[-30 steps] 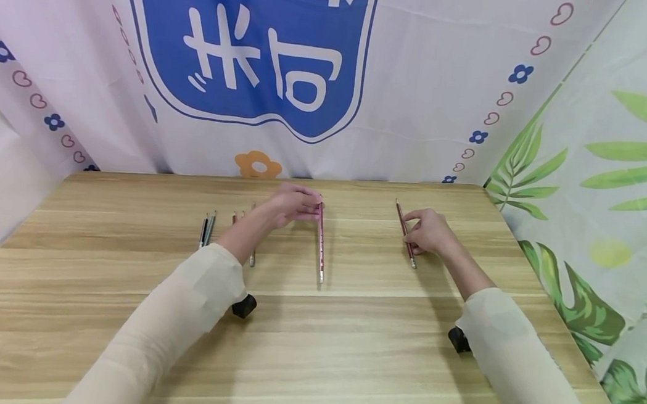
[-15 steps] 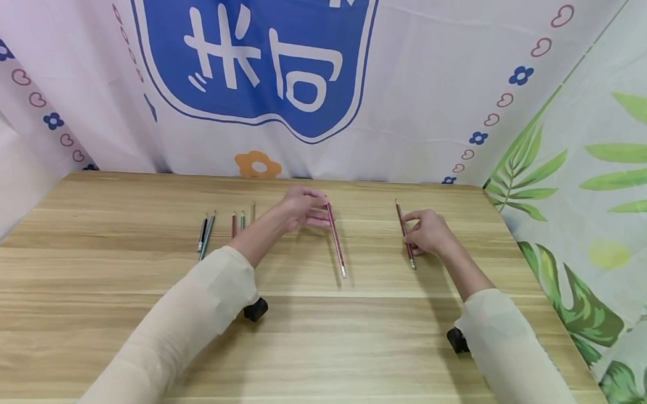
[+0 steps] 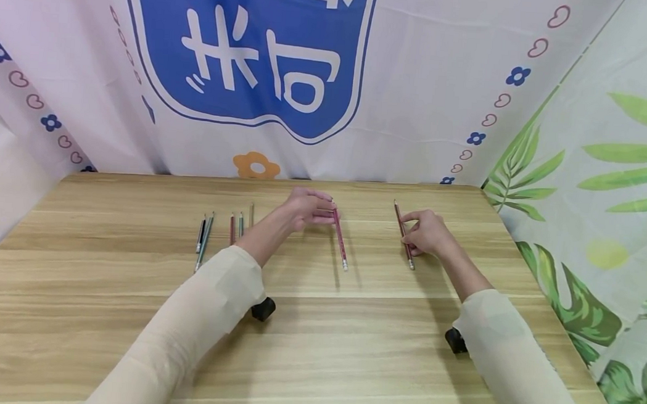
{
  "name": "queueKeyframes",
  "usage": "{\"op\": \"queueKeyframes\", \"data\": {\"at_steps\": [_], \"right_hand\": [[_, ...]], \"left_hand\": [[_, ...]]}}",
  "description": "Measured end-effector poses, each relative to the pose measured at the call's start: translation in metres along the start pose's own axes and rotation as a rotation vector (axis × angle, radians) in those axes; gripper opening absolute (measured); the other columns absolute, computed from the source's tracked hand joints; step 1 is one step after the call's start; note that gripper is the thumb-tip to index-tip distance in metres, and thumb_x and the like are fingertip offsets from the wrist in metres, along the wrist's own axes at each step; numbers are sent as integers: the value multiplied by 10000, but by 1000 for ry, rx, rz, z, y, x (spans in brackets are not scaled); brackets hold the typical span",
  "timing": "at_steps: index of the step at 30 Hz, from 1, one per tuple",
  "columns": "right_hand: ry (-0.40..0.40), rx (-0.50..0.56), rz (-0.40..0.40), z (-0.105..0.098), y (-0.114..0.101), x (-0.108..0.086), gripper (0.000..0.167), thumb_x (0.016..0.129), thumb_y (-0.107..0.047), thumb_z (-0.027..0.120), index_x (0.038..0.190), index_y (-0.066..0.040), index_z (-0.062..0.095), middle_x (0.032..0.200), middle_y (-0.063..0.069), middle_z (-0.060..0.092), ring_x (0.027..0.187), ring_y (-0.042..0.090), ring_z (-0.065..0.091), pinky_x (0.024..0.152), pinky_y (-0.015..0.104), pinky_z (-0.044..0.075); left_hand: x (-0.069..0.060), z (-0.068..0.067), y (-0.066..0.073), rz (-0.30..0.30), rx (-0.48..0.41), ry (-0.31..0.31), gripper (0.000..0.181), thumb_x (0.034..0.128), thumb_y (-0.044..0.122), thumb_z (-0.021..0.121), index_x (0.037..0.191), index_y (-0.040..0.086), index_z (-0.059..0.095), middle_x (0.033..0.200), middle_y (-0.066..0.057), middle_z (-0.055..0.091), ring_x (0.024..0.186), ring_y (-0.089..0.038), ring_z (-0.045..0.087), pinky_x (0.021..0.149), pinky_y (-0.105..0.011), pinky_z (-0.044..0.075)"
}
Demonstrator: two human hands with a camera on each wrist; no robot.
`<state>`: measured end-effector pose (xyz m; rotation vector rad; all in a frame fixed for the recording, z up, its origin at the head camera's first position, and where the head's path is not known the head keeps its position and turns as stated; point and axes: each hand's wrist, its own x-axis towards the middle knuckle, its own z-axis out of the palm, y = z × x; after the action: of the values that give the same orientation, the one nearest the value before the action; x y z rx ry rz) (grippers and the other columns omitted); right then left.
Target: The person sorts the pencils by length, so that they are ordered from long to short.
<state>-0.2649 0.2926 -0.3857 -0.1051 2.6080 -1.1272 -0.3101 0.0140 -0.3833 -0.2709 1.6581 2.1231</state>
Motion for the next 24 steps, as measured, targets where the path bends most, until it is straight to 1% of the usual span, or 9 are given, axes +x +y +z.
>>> {"op": "queueKeyframes", "data": {"at_steps": [5,8,11,14,16,18,20,21,24], "right_hand": [[5,-4,0,0,1,1,567,909,103,681,1429,164,465,920,201,667,622,121,650,549,276,642],[8,-8,2,1,2,2,568,907,105,676,1431,161,465,924,200,670,620,120,650,554,273,642],[11,-12,4,2,2,2,568,906,104,673,1434,153,470,928,197,675,625,114,648,561,271,643],[13,-14,2,2,2,2,567,905,105,671,1433,154,469,922,196,680,627,114,646,558,274,643],[14,-15,5,2,2,1,569,906,104,673,1435,152,470,919,190,679,628,114,646,557,274,643],[13,-15,7,1,2,1,573,907,102,675,1438,152,466,917,187,677,627,115,646,556,274,642],[12,-13,12,2,2,0,575,908,100,677,1441,147,467,920,184,674,628,114,644,557,269,641],[11,-11,13,1,1,0,578,909,97,679,1443,147,464,919,181,670,629,116,644,556,270,641],[12,-6,18,2,1,0,577,911,94,681,1445,140,469,921,178,667,633,119,643,555,267,639]], "left_hand": [[1,8,-3,7,7,-1,407,921,-179,620,1319,-130,558,1280,-360,627,1139,-432,686,858,-378,656],[2,13,-6,21,2,-5,403,920,-189,608,1318,-150,562,1292,-363,620,1202,-443,652,907,-391,639],[3,18,-9,35,-8,0,362,915,-193,618,1275,-164,594,1269,-361,633,1125,-421,694,874,-366,648],[3,23,-13,44,-18,15,289,905,-191,643,1192,-161,647,1213,-351,663,890,-332,747,840,-351,656],[3,27,-14,46,-23,20,263,899,-189,653,1160,-156,663,1185,-346,675,746,-265,726,863,-374,652],[4,31,-15,39,-24,21,267,900,-185,653,1165,-158,666,1178,-347,677,678,-228,697,899,-417,641],[4,35,-15,22,-18,25,286,905,-174,649,1189,-147,661,1173,-344,682,687,-255,711,895,-447,639],[4,36,-15,12,-11,25,297,911,-165,647,1206,-139,656,1175,-341,683,722,-292,734,873,-455,644],[5,41,-16,-12,2,24,315,928,-137,641,1242,-116,645,1163,-329,693,898,-403,761,765,-451,666]]}}
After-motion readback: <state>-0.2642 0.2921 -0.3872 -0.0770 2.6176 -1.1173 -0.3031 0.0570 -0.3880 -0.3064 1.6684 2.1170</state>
